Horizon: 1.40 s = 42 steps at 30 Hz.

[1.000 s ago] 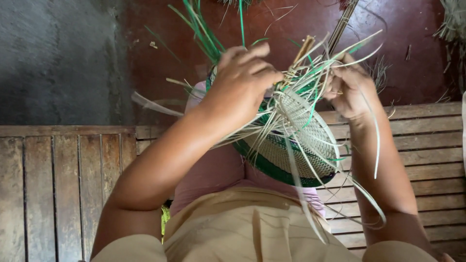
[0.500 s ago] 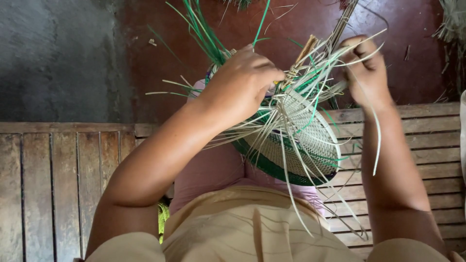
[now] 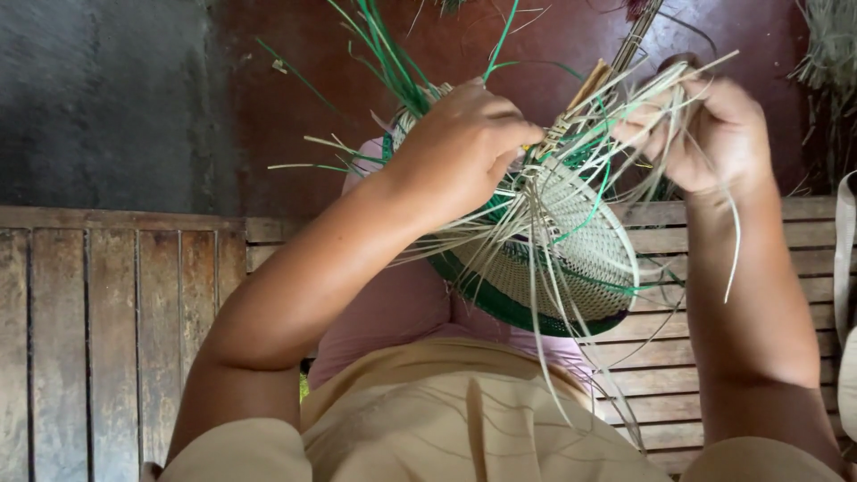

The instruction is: The person weaves a basket by hand, interlacing green and natural-colored fibers around a partially completed basket frame. They repeatedly pull and tuck strands to tighten the weave and occasionally rotate the basket to access different sections.

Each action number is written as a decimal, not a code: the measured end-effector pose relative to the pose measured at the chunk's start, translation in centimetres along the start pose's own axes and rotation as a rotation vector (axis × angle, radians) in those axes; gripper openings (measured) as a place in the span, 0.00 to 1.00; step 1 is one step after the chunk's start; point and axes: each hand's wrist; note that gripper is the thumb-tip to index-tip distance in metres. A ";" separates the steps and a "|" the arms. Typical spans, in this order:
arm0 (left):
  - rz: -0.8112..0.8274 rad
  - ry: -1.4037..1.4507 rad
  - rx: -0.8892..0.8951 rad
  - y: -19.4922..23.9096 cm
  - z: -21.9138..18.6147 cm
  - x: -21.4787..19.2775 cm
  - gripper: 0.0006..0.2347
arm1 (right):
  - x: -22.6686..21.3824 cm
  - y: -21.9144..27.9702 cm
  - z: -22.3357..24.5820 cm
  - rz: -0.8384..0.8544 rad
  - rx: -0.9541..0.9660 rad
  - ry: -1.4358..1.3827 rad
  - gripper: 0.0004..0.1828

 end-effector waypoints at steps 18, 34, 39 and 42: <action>-0.058 0.010 -0.008 0.2 -0.8 -0.6 0.09 | -5.0 -1.5 -0.4 0.409 -0.485 1.550 0.18; -0.011 -0.028 -0.013 0.4 -1.1 -0.1 0.13 | 5.5 0.8 -2.3 0.645 -0.161 1.305 0.19; 0.029 0.009 -0.012 0.4 -1.8 -1.2 0.13 | 5.3 0.5 -3.4 0.811 -0.286 1.275 0.16; 0.060 -0.028 -0.049 0.4 -1.4 -1.0 0.21 | 5.4 0.9 -3.6 0.741 -0.259 1.275 0.21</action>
Point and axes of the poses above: each hand's wrist, its own y-axis away from the middle knuckle, its own x-axis out of the palm, z = x × y, and after that the axes turned 14 degrees about -x, right-handed
